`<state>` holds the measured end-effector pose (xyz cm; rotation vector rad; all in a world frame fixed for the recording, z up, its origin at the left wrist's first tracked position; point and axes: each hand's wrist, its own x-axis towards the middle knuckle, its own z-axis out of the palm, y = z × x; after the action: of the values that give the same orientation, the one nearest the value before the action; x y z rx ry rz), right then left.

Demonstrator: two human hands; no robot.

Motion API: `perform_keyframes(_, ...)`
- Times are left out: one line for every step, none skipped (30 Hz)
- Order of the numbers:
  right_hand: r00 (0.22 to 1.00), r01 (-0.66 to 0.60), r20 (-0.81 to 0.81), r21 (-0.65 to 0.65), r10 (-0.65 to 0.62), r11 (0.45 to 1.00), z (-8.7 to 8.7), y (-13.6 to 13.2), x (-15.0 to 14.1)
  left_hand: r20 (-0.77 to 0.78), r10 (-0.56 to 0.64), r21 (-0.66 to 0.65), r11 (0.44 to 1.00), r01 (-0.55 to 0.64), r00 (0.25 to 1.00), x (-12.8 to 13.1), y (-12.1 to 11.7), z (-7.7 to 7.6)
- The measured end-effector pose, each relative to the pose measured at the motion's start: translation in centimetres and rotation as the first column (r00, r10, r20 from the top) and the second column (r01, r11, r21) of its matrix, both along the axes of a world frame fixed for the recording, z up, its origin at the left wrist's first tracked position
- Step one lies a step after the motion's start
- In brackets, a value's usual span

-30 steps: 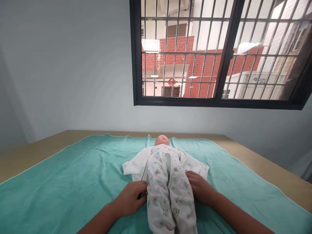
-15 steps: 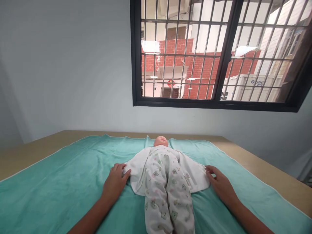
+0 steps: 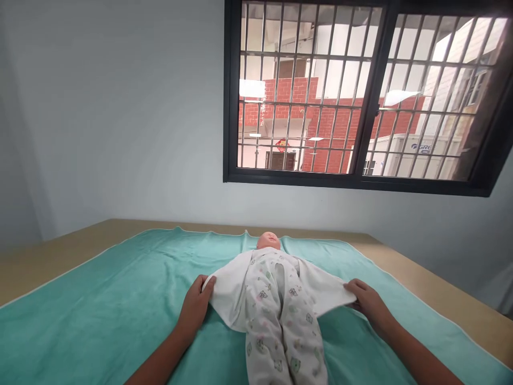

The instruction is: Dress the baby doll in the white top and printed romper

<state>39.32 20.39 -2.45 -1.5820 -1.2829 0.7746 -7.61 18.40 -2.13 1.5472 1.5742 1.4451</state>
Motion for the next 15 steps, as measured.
perform_keyframes(0.996,-0.017,-0.088,-0.033,0.014,0.999,0.2,0.0,-0.1,0.072,-0.002,-0.003,1.0,0.002,0.997,0.0,-0.2,0.2)
perform_keyframes(0.992,-0.026,-0.125,-0.06,0.019,0.998,0.3,0.1,-0.1,0.141,-0.013,-0.014,1.0,0.015,0.99,0.1,-0.3,0.4)
perform_keyframes(0.994,-0.023,-0.107,-0.092,0.013,0.996,0.4,0.2,-0.2,0.207,-0.033,-0.029,0.999,0.04,0.978,0.1,-0.3,0.4)
perform_keyframes(0.999,-0.001,-0.046,-0.12,-0.004,0.993,0.5,0.3,-0.1,0.266,-0.054,-0.044,0.997,0.068,0.963,0.2,-0.3,0.5)
perform_keyframes(0.999,0.032,0.035,-0.134,-0.028,0.99,0.6,0.5,0.0,0.316,-0.071,-0.056,0.994,0.093,0.946,0.2,-0.3,0.5)
perform_keyframes(0.992,0.064,0.115,-0.141,-0.048,0.988,0.8,0.7,0.1,0.354,-0.088,-0.062,0.991,0.117,0.931,0.2,-0.3,0.4)
perform_keyframes(0.982,0.084,0.182,-0.148,-0.057,0.985,1.0,0.8,0.3,0.382,-0.104,-0.066,0.988,0.139,0.918,0.3,-0.3,0.4)
perform_keyframes(0.974,0.08,0.224,-0.163,-0.042,0.983,1.4,0.8,0.4,0.404,-0.117,-0.068,0.985,0.157,0.908,0.3,-0.3,0.3)
perform_keyframes(0.971,0.044,0.239,-0.18,0.0,0.983,1.9,0.8,0.5,0.423,-0.129,-0.071,0.982,0.175,0.897,0.4,-0.3,0.3)
perform_keyframes(0.971,-0.014,0.232,-0.196,0.06,0.981,2.4,0.7,0.4,0.439,-0.144,-0.073,0.978,0.195,0.887,0.5,-0.3,0.3)
perform_keyframes(0.97,-0.082,0.209,-0.212,0.127,0.974,3.1,0.5,0.2,0.452,-0.158,-0.073,0.974,0.214,0.878,0.6,-0.3,0.3)
perform_keyframes(0.967,-0.147,0.174,-0.215,0.186,0.965,3.8,0.3,-0.2,0.456,-0.17,-0.074,0.971,0.227,0.874,0.7,-0.3,0.3)
perform_keyframes(0.966,-0.198,0.129,-0.199,0.226,0.96,4.6,0.1,-0.8,0.452,-0.177,-0.075,0.969,0.235,0.874,0.7,-0.3,0.3)
perform_keyframes(0.966,-0.233,0.072,-0.161,0.247,0.959,5.4,0.0,-1.5,0.444,-0.182,-0.075,0.968,0.239,0.877,0.8,-0.3,0.2)
perform_keyframes(0.967,-0.252,-0.001,-0.111,0.253,0.961,6.2,-0.1,-2.5,0.432,-0.187,-0.076,0.967,0.243,0.882,0.9,-0.2,0.2)
